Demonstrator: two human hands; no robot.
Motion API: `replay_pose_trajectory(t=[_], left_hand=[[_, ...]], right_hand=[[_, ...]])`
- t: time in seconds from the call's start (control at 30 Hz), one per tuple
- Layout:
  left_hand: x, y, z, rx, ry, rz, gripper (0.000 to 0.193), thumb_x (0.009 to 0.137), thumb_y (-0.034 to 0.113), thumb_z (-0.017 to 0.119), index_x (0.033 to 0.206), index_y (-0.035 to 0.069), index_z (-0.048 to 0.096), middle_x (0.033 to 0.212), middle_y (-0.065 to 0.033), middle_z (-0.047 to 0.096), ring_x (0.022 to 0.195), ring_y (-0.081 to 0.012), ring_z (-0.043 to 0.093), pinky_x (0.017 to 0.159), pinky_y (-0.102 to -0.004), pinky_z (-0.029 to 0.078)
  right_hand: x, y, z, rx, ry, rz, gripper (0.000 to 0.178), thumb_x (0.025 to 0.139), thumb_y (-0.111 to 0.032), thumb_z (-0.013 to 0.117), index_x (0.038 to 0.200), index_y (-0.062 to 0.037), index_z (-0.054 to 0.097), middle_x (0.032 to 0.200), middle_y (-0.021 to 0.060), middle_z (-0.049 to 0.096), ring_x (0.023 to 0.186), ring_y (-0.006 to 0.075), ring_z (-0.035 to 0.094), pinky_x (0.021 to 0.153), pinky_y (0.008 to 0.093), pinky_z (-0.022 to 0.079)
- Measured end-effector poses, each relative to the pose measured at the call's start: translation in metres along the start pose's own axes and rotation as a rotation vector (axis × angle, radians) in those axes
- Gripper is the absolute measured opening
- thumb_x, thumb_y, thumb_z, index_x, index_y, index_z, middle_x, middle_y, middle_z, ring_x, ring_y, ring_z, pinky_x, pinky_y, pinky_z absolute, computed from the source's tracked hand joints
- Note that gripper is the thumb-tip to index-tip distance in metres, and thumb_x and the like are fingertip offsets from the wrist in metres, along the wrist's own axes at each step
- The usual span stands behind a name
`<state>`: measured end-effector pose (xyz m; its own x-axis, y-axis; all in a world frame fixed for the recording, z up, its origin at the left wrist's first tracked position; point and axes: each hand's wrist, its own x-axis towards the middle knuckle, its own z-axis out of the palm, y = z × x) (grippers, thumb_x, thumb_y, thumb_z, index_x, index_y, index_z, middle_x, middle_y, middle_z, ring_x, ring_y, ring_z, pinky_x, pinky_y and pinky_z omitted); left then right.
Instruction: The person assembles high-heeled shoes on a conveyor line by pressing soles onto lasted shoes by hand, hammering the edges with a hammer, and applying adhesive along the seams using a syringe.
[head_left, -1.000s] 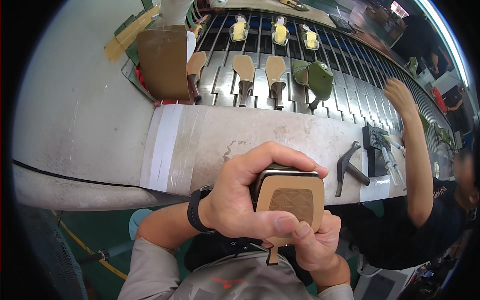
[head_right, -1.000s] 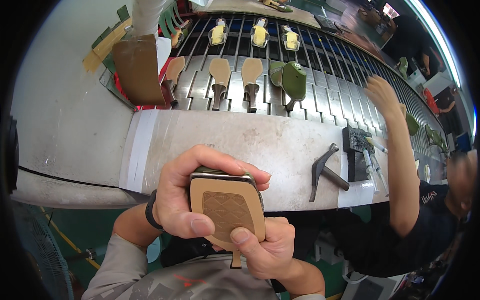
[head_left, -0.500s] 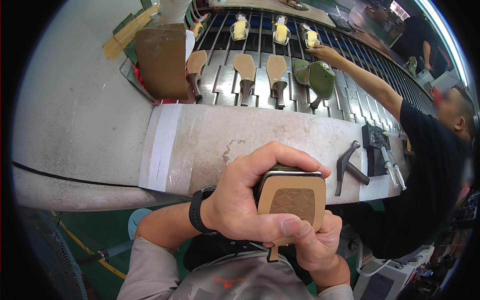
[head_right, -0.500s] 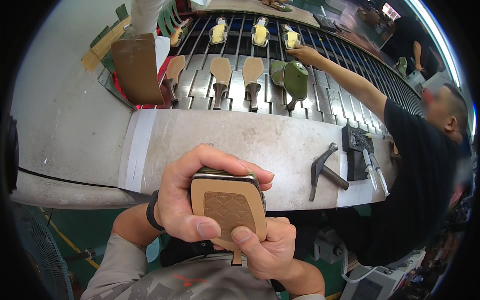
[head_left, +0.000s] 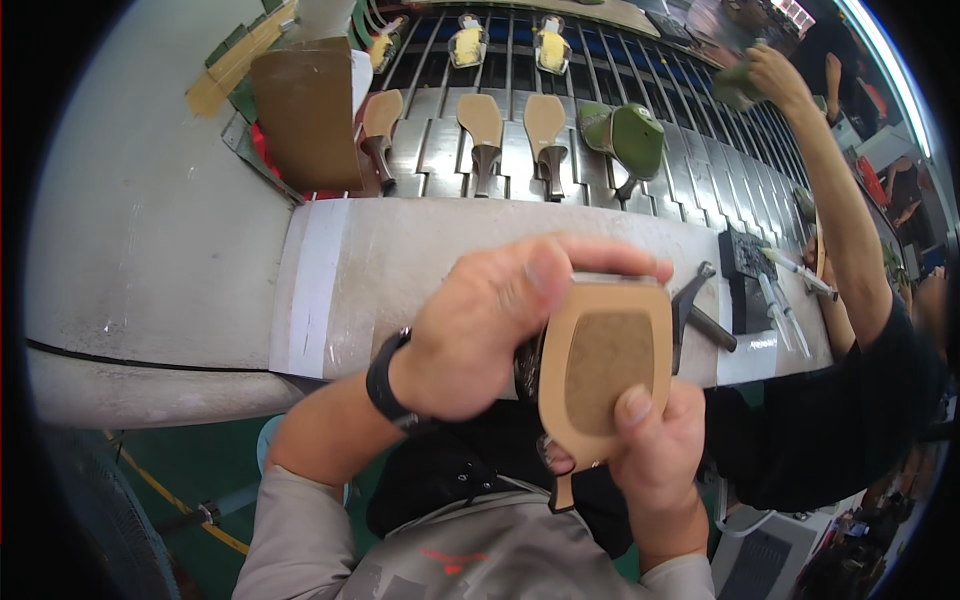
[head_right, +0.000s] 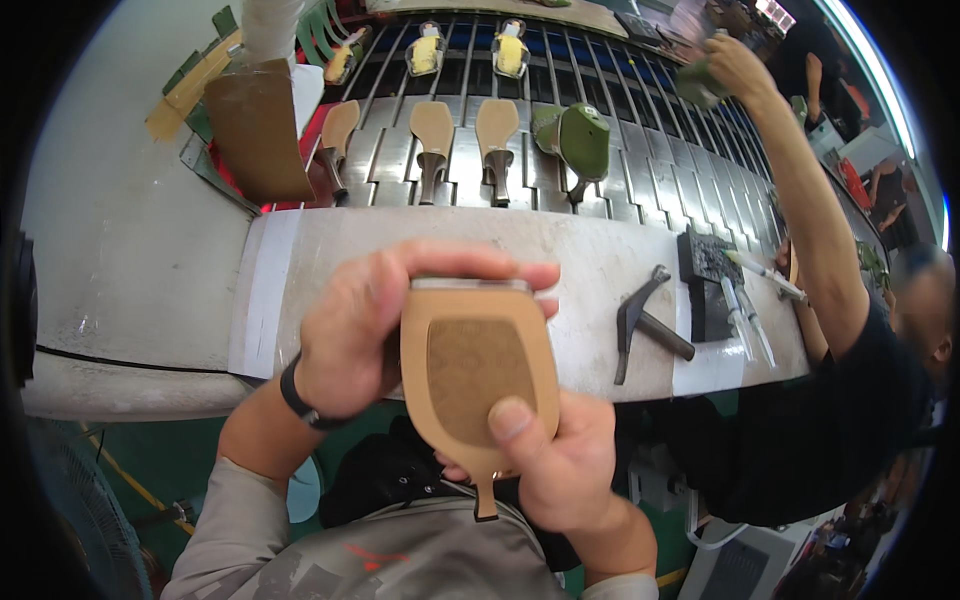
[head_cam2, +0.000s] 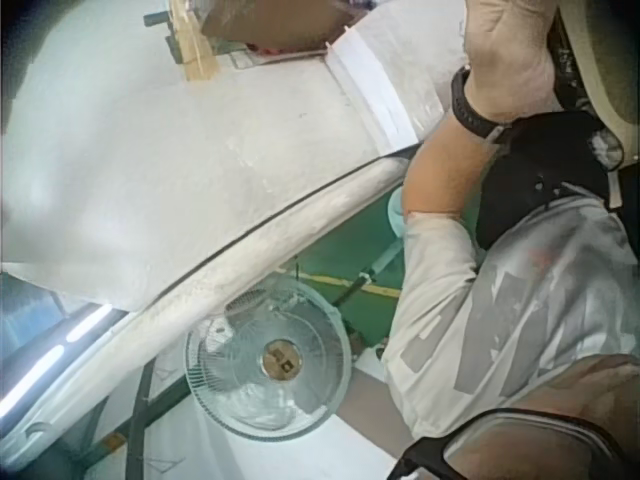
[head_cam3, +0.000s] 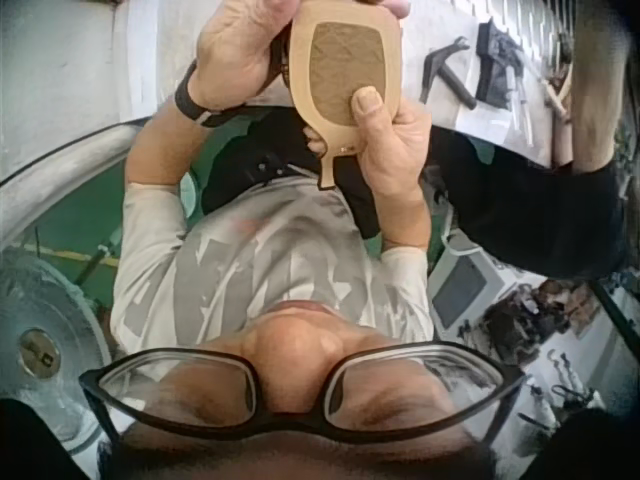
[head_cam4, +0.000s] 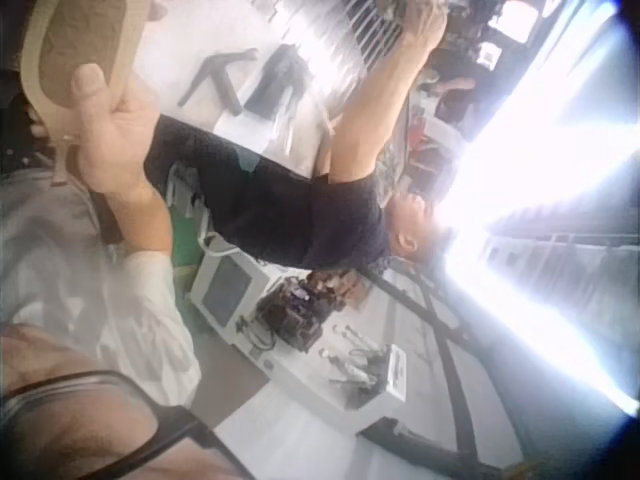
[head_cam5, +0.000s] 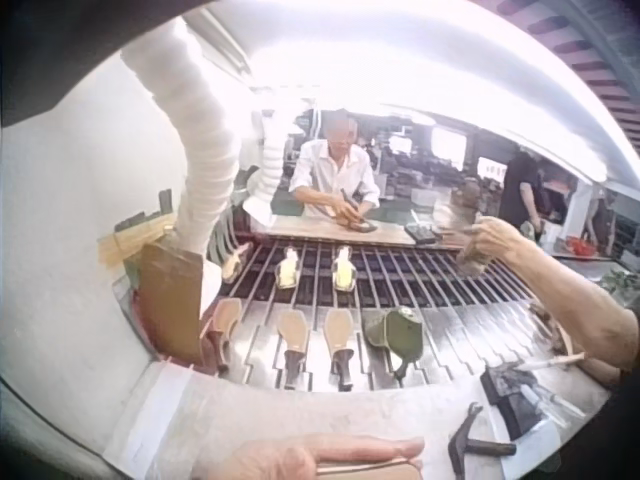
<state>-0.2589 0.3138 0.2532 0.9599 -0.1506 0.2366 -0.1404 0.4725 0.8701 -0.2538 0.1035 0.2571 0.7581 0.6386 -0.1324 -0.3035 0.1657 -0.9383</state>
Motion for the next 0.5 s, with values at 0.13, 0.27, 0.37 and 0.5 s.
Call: replay_pose_trajectory(t=[0.13,0.27,0.37,0.5], left_hand=[[0.028,-0.019,-0.024,-0.054,-0.050,0.053,0.067,0.116,0.049,0.041,0.152,-0.007,0.048,0.150,-0.0306,0.058,0.140,-0.0330,0.060,0.119,-0.0440,0.048],[0.040,-0.025,-0.026,0.018,-0.019,0.096,0.060,0.115,0.043,0.049,0.151,-0.005,0.052,0.143,-0.0179,0.066,0.132,-0.0206,0.065,0.113,-0.0361,0.051],[0.042,-0.028,-0.025,0.052,-0.017,0.140,0.057,0.115,0.040,0.053,0.150,-0.005,0.053,0.139,-0.0116,0.068,0.127,-0.0155,0.065,0.111,-0.0332,0.052],[0.043,-0.029,-0.028,0.073,-0.027,0.148,0.054,0.114,0.035,0.054,0.151,-0.005,0.053,0.140,-0.0129,0.067,0.129,-0.0160,0.064,0.111,-0.0328,0.051]], right_hand=[[0.024,-0.013,-0.016,0.101,0.049,0.086,0.050,0.114,-0.035,0.054,0.123,0.0130,0.064,0.092,0.0207,0.075,0.068,0.0226,0.074,0.057,0.0323,0.064],[0.037,-0.016,-0.026,0.183,0.038,0.051,0.048,0.114,-0.033,0.054,0.126,0.0131,0.063,0.098,0.0212,0.073,0.067,0.0226,0.072,0.054,0.0319,0.063],[0.041,-0.013,-0.035,0.202,0.003,0.032,0.048,0.114,-0.033,0.054,0.126,0.0128,0.063,0.099,0.0210,0.073,0.067,0.0229,0.072,0.054,0.0315,0.063],[0.041,-0.009,-0.034,0.181,0.022,-0.011,0.046,0.114,-0.031,0.053,0.126,0.0125,0.063,0.099,0.0204,0.074,0.068,0.0229,0.074,0.054,0.0301,0.063]])
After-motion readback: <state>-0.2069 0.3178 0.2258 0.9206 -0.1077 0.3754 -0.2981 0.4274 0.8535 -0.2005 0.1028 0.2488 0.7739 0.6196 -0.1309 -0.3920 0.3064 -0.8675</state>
